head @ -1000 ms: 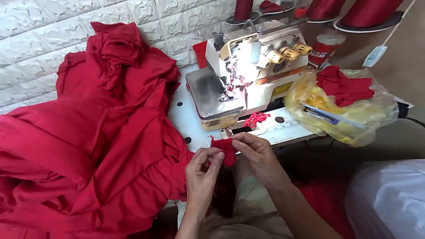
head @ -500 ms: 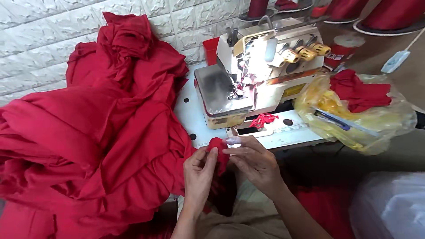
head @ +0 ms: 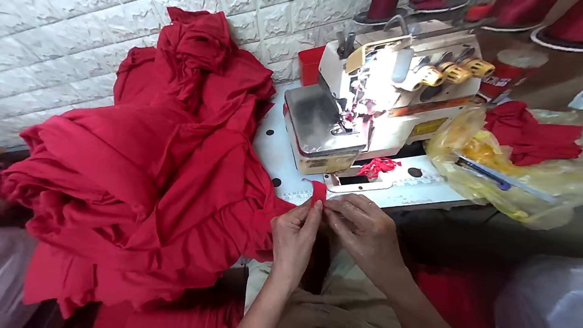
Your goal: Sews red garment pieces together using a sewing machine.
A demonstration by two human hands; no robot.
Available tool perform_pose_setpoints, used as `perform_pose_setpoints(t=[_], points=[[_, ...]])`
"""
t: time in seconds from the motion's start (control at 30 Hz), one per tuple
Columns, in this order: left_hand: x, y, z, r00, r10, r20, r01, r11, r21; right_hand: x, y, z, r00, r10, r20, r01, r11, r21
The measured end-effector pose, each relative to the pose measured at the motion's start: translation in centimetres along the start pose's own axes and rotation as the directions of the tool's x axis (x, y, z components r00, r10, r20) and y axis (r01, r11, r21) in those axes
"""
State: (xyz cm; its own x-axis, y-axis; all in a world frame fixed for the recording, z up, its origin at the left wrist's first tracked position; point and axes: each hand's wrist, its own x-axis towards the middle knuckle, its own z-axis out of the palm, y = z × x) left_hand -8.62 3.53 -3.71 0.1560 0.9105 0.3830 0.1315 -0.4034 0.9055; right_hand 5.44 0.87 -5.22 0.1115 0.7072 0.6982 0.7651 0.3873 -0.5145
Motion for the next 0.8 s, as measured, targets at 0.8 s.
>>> perform_pose_setpoints(t=[0.8], points=[[-1.1,0.3,-1.0,0.979,0.197,-0.056,-0.199,0.979,-0.037,0.1,-1.3,-2.3,0.993,0.049,0.108,-0.06,0.993,0.1]])
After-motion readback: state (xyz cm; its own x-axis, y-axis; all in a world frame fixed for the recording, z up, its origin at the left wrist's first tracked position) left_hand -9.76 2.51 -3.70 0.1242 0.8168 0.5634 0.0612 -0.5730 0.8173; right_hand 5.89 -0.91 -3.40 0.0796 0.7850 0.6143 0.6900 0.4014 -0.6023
